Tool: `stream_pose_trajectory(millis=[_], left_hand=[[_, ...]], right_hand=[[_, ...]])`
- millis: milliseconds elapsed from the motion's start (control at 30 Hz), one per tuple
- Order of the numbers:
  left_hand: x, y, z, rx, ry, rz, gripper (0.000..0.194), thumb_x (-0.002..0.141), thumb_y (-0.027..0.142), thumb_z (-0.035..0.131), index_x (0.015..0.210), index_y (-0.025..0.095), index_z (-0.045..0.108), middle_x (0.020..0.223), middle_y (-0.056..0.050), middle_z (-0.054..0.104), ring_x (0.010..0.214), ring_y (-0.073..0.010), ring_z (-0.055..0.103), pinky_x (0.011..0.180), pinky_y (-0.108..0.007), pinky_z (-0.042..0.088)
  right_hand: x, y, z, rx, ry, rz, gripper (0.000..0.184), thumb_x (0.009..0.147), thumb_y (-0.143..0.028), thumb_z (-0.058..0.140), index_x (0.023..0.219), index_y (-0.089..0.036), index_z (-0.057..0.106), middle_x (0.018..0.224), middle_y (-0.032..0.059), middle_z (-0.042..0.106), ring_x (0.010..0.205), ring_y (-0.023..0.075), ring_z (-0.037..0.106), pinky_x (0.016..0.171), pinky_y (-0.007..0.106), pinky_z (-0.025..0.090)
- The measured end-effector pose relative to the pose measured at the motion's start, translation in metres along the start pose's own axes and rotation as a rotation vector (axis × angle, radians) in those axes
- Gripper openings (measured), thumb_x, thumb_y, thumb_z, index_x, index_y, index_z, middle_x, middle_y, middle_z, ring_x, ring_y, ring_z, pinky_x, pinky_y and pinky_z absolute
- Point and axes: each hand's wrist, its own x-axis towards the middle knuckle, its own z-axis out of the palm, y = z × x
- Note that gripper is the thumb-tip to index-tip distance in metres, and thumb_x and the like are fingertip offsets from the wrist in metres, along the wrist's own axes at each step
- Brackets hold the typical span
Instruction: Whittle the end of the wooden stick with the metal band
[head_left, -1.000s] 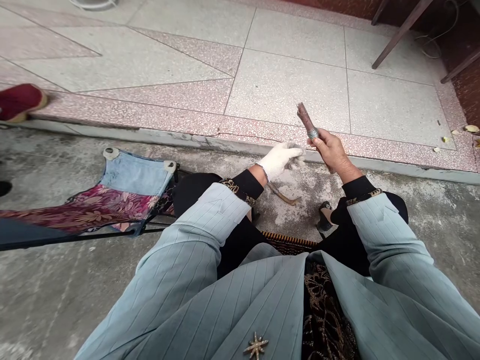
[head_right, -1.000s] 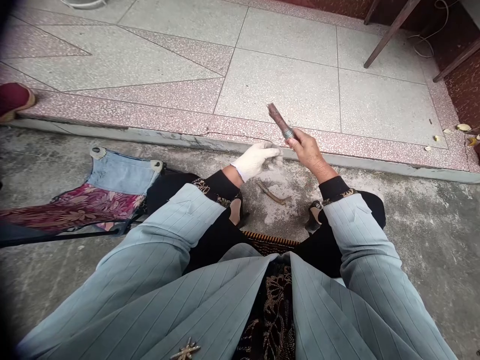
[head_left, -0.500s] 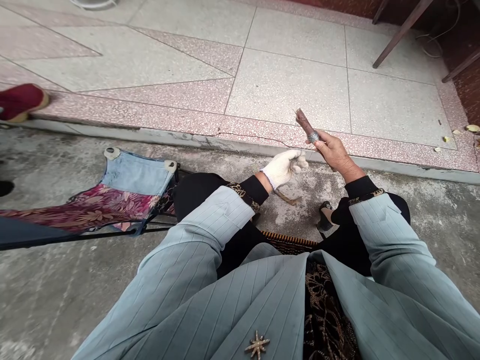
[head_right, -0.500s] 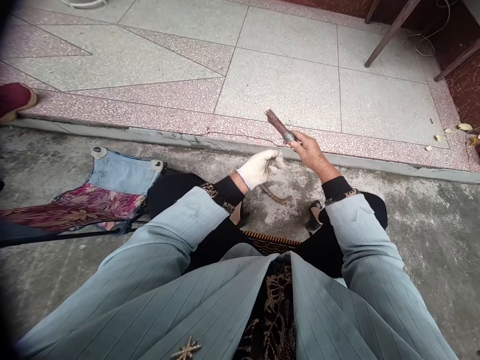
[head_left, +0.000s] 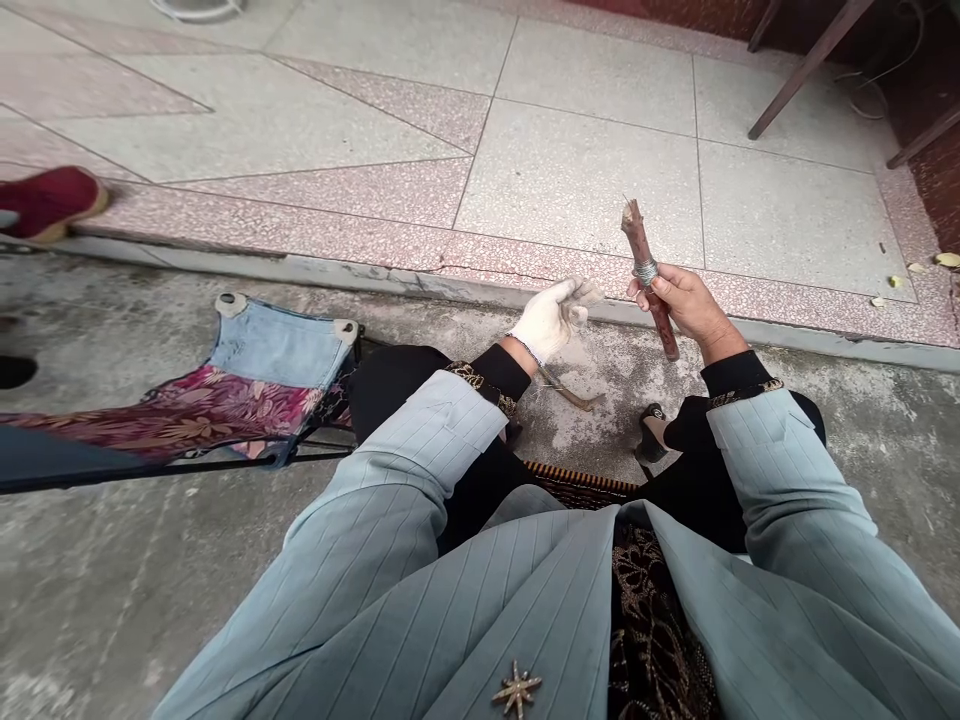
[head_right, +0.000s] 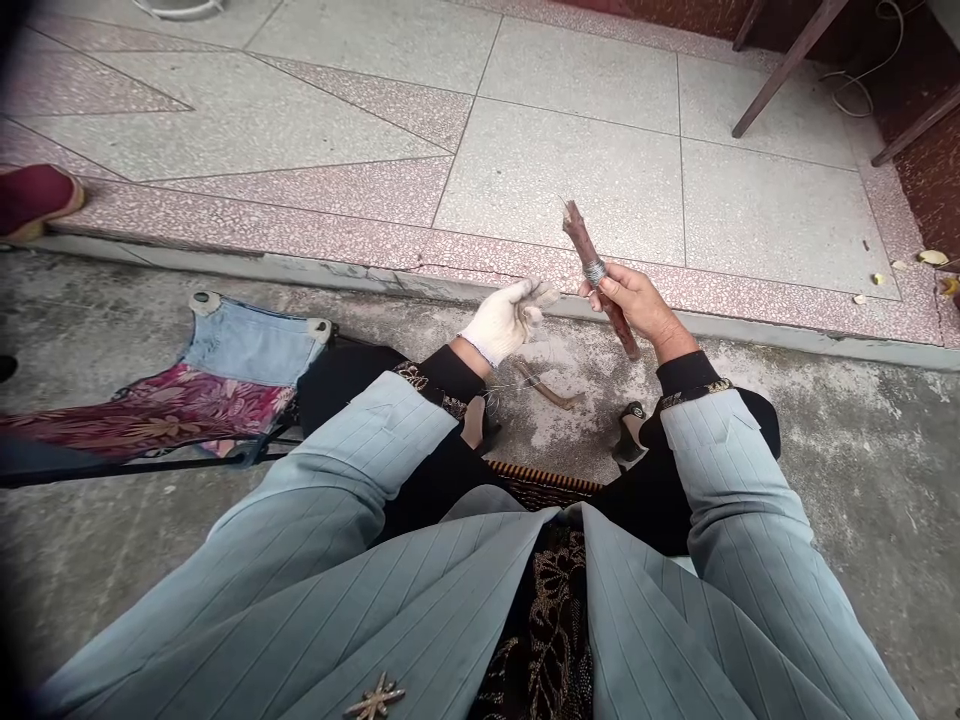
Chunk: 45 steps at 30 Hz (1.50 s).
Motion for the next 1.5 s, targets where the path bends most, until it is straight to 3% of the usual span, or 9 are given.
stream_pose_trajectory(millis=[200, 467, 700, 833, 1000, 1067, 1167, 1333, 1500], left_hand=[[0.000, 0.000, -0.009, 0.258, -0.128, -0.095, 0.005, 0.089, 0.017, 0.059, 0.091, 0.012, 0.059, 0.079, -0.006, 0.070, 0.068, -0.0152, 0.073, 0.041, -0.015, 0.043], [0.001, -0.002, -0.011, 0.459, -0.136, -0.042, 0.016, 0.085, 0.024, 0.062, 0.097, 0.015, 0.056, 0.080, -0.005, 0.070, 0.064, -0.0154, 0.071, 0.049, -0.021, 0.051], [0.010, -0.006, -0.013, 0.676, 0.088, 0.149, 0.030, 0.080, 0.021, 0.062, 0.109, 0.019, 0.054, 0.098, -0.005, 0.067, 0.055, -0.0083, 0.062, 0.054, -0.023, 0.050], [0.001, 0.002, -0.005, 1.073, 0.103, 0.375, 0.042, 0.077, 0.012, 0.058, 0.118, 0.022, 0.058, 0.115, -0.007, 0.063, 0.086, -0.0158, 0.066, 0.074, -0.026, 0.053], [-0.018, 0.035, 0.007, 1.549, 0.059, 0.640, 0.034, 0.078, 0.009, 0.056, 0.106, 0.023, 0.068, 0.130, -0.007, 0.060, 0.126, -0.0290, 0.050, 0.105, -0.041, 0.043], [-0.025, 0.045, 0.011, 1.580, 0.035, 0.633, 0.033, 0.078, 0.010, 0.057, 0.106, 0.022, 0.069, 0.131, -0.007, 0.060, 0.131, -0.0299, 0.046, 0.109, -0.042, 0.039], [-0.035, 0.049, 0.019, 1.451, -0.135, 0.486, 0.039, 0.076, 0.013, 0.062, 0.114, 0.021, 0.067, 0.129, -0.006, 0.062, 0.131, -0.0284, 0.047, 0.110, -0.040, 0.038], [-0.041, 0.028, 0.031, 1.024, -0.307, 0.292, 0.047, 0.073, 0.020, 0.073, 0.119, 0.018, 0.065, 0.110, -0.010, 0.070, 0.123, -0.0257, 0.056, 0.096, -0.028, 0.045], [-0.030, 0.012, 0.024, 1.275, -0.317, 0.327, 0.044, 0.079, 0.027, 0.067, 0.123, 0.020, 0.064, 0.091, -0.003, 0.071, 0.097, -0.0212, 0.063, 0.087, -0.025, 0.044]], right_hand=[[-0.001, 0.002, -0.003, -0.038, 0.046, 0.010, 0.054, 0.081, -0.070, 0.060, 0.099, -0.020, 0.062, 0.100, 0.0077, 0.069, 0.073, 0.0141, 0.062, 0.070, 0.029, 0.053], [0.006, 0.006, 0.003, -0.107, 0.173, 0.049, 0.058, 0.081, -0.075, 0.054, 0.098, -0.020, 0.058, 0.096, 0.0079, 0.070, 0.077, 0.0149, 0.067, 0.068, 0.027, 0.054], [0.007, 0.007, 0.010, -0.073, 0.192, 0.114, 0.053, 0.082, -0.068, 0.060, 0.098, -0.018, 0.056, 0.096, 0.0085, 0.070, 0.073, 0.0148, 0.070, 0.062, 0.025, 0.052], [0.009, 0.008, 0.010, -0.087, 0.184, 0.145, 0.053, 0.082, -0.069, 0.060, 0.098, -0.018, 0.055, 0.095, 0.0086, 0.070, 0.074, 0.0151, 0.070, 0.061, 0.024, 0.052], [0.011, 0.010, -0.007, -0.183, 0.301, 0.122, 0.052, 0.083, -0.068, 0.057, 0.098, -0.019, 0.057, 0.093, 0.0081, 0.069, 0.076, 0.0152, 0.068, 0.058, 0.023, 0.049], [0.011, 0.010, -0.012, -0.222, 0.340, 0.111, 0.050, 0.085, -0.066, 0.056, 0.100, -0.019, 0.059, 0.093, 0.0080, 0.069, 0.074, 0.0146, 0.067, 0.057, 0.024, 0.048], [0.009, 0.005, -0.007, -0.257, 0.292, 0.110, 0.048, 0.085, -0.063, 0.058, 0.101, -0.018, 0.061, 0.090, 0.0075, 0.070, 0.070, 0.0144, 0.064, 0.059, 0.025, 0.049], [0.008, -0.010, 0.015, -0.243, 0.115, 0.082, 0.045, 0.086, -0.062, 0.059, 0.096, -0.018, 0.064, 0.083, 0.0064, 0.068, 0.071, 0.0157, 0.062, 0.065, 0.028, 0.051], [0.012, -0.010, 0.018, -0.206, 0.137, 0.074, 0.045, 0.086, -0.063, 0.059, 0.094, -0.018, 0.063, 0.083, 0.0057, 0.066, 0.066, 0.0134, 0.059, 0.064, 0.028, 0.052]])
